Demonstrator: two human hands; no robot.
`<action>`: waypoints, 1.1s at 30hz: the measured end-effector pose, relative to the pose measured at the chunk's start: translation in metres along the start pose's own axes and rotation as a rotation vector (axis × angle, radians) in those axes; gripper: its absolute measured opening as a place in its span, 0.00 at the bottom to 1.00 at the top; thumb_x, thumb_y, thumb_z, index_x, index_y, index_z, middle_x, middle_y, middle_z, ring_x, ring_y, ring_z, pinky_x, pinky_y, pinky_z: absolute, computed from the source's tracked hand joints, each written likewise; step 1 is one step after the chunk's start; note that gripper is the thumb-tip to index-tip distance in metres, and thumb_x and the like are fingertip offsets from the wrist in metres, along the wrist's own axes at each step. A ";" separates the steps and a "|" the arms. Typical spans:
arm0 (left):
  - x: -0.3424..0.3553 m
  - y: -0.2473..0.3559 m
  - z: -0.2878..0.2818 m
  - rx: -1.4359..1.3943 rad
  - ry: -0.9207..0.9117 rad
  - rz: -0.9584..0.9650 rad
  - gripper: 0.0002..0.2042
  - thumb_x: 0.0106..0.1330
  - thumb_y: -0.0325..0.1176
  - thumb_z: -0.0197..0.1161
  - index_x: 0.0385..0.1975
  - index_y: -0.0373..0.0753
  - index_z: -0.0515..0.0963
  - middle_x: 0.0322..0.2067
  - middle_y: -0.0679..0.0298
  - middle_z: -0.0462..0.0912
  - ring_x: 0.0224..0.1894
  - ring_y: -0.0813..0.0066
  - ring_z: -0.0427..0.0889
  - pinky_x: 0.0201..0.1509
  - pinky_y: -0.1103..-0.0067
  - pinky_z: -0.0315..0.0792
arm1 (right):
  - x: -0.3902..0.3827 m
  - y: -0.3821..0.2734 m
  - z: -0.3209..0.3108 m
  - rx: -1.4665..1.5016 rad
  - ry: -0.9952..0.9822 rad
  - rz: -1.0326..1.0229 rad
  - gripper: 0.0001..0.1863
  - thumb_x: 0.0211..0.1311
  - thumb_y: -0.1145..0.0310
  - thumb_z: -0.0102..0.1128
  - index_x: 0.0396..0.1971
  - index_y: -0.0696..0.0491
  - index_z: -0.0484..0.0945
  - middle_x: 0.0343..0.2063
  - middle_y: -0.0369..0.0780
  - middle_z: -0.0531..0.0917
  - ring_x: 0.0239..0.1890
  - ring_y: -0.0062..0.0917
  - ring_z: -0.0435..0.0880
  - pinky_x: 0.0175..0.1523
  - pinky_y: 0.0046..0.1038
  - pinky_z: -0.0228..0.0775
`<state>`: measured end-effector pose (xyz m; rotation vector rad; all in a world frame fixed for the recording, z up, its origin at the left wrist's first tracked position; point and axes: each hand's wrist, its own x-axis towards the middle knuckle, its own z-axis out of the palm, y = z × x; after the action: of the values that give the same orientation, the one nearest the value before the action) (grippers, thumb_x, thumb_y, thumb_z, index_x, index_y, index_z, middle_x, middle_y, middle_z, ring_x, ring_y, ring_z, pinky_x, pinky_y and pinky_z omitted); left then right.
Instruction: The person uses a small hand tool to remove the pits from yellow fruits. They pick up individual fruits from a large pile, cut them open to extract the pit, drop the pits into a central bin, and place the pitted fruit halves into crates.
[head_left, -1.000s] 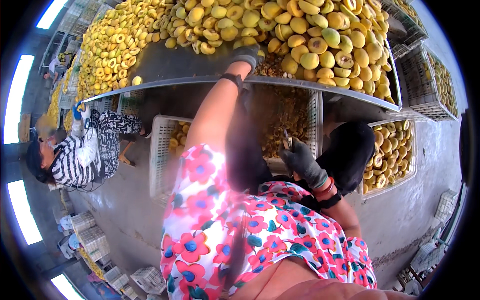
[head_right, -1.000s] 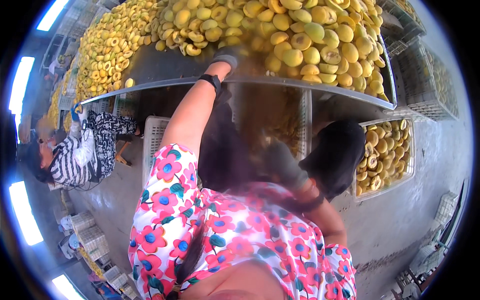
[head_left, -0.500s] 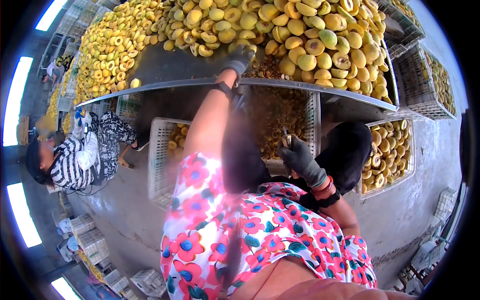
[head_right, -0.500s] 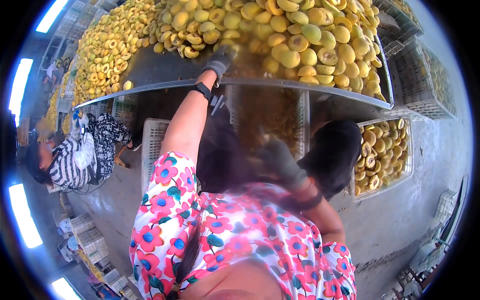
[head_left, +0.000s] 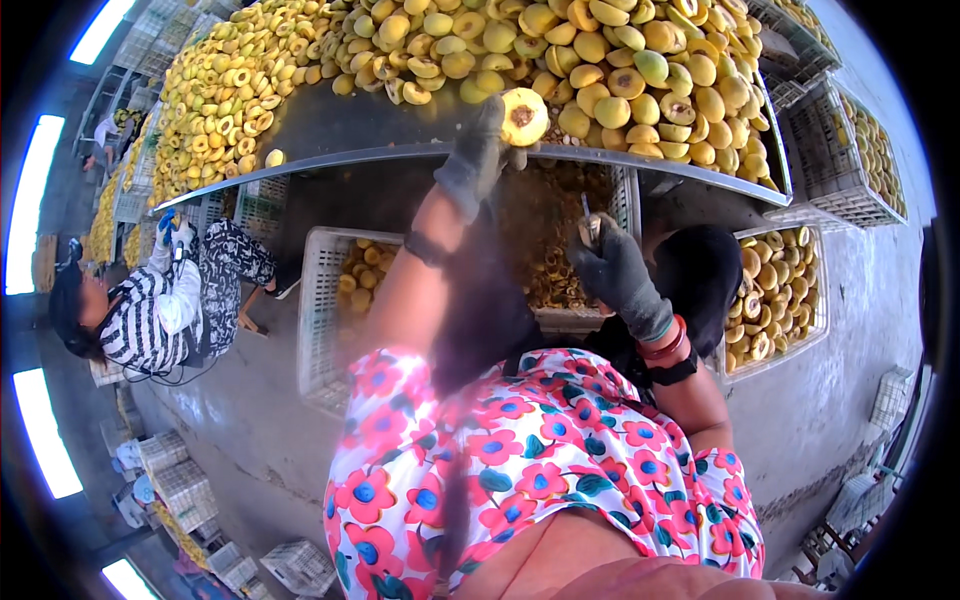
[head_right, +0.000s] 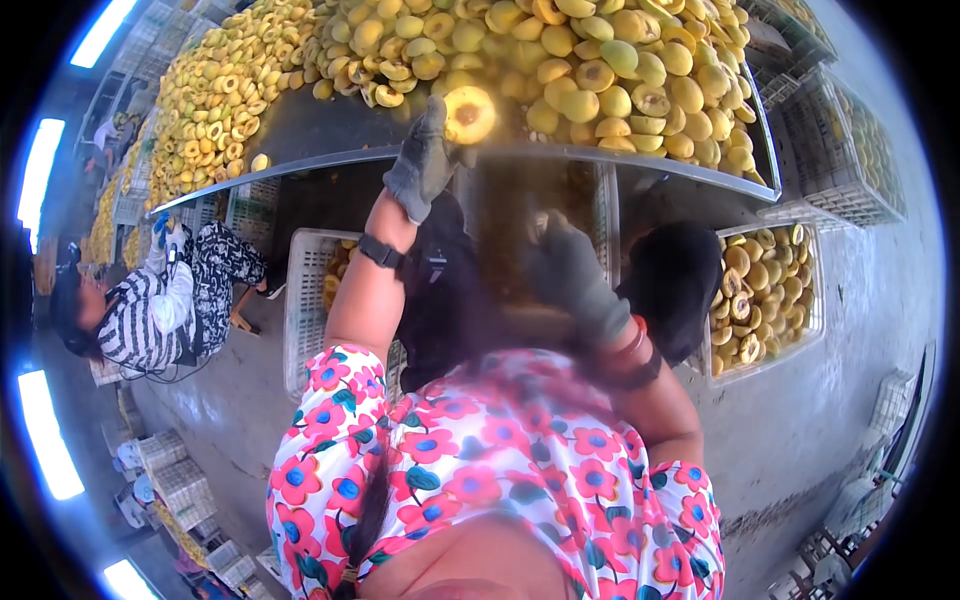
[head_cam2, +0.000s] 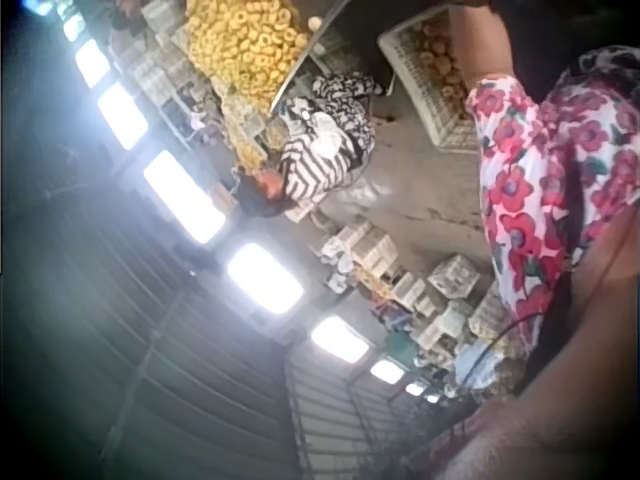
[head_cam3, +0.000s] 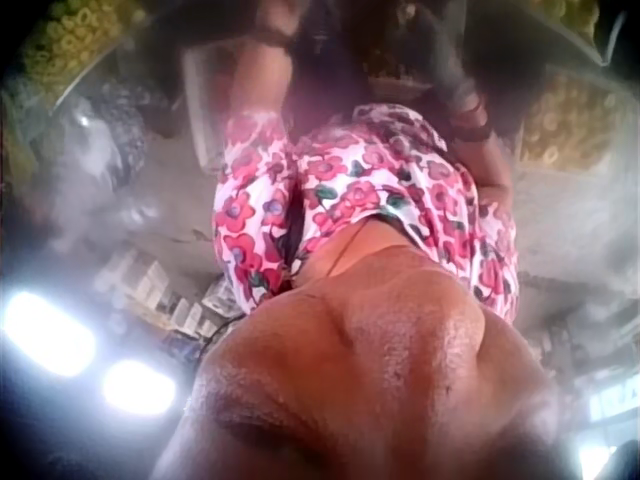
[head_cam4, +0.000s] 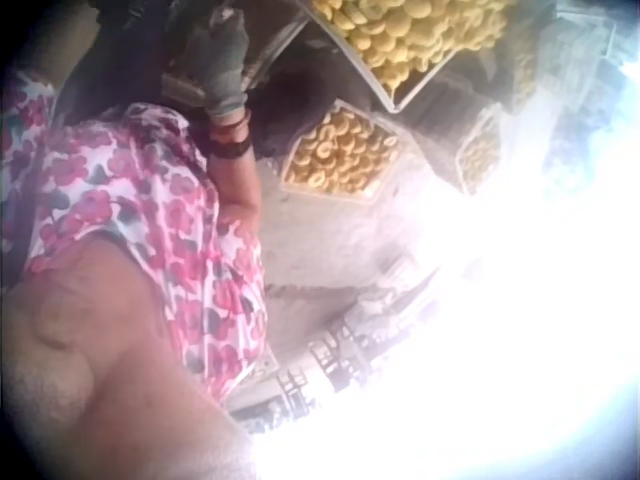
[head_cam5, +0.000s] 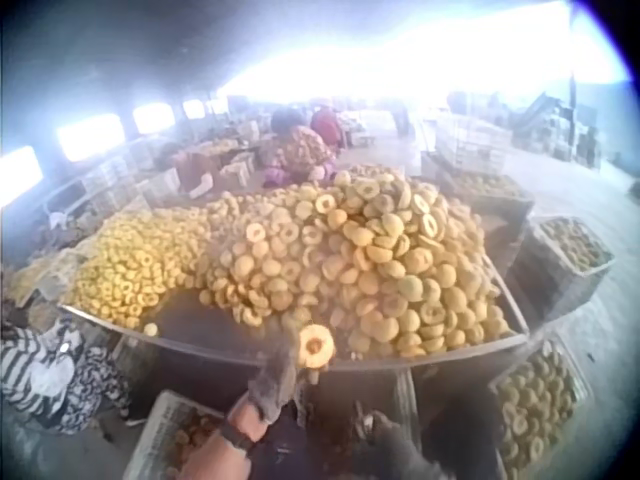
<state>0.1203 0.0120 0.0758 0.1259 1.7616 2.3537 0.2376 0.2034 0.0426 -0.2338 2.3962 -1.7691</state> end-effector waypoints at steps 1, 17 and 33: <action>-0.016 0.009 0.005 0.030 -0.053 0.074 0.27 0.65 0.57 0.42 0.46 0.37 0.69 0.32 0.63 0.78 0.27 0.80 0.76 0.21 0.85 0.67 | 0.003 -0.008 0.002 -0.065 0.023 -0.107 0.04 0.54 0.76 0.52 0.29 0.54 0.67 0.17 0.29 0.69 0.18 0.11 0.67 0.22 0.18 0.60; -0.097 -0.015 0.078 0.503 0.164 0.602 0.20 0.64 0.48 0.49 0.44 0.36 0.70 0.41 0.59 0.75 0.42 0.70 0.75 0.47 0.76 0.69 | -0.018 -0.061 0.006 -0.358 0.138 -0.392 0.08 0.52 0.75 0.57 0.33 0.57 0.71 0.24 0.40 0.79 0.28 0.24 0.78 0.33 0.27 0.69; -0.099 -0.032 0.057 0.557 0.035 0.535 0.25 0.63 0.56 0.48 0.42 0.37 0.71 0.36 0.61 0.77 0.38 0.75 0.76 0.43 0.80 0.70 | -0.036 -0.069 -0.010 0.513 -0.438 0.290 0.07 0.55 0.67 0.53 0.25 0.53 0.69 0.13 0.31 0.68 0.10 0.14 0.65 0.14 0.16 0.57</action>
<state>0.2308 0.0533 0.0666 0.7190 2.6163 2.0773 0.2734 0.2003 0.1122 -0.1727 1.5380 -1.8787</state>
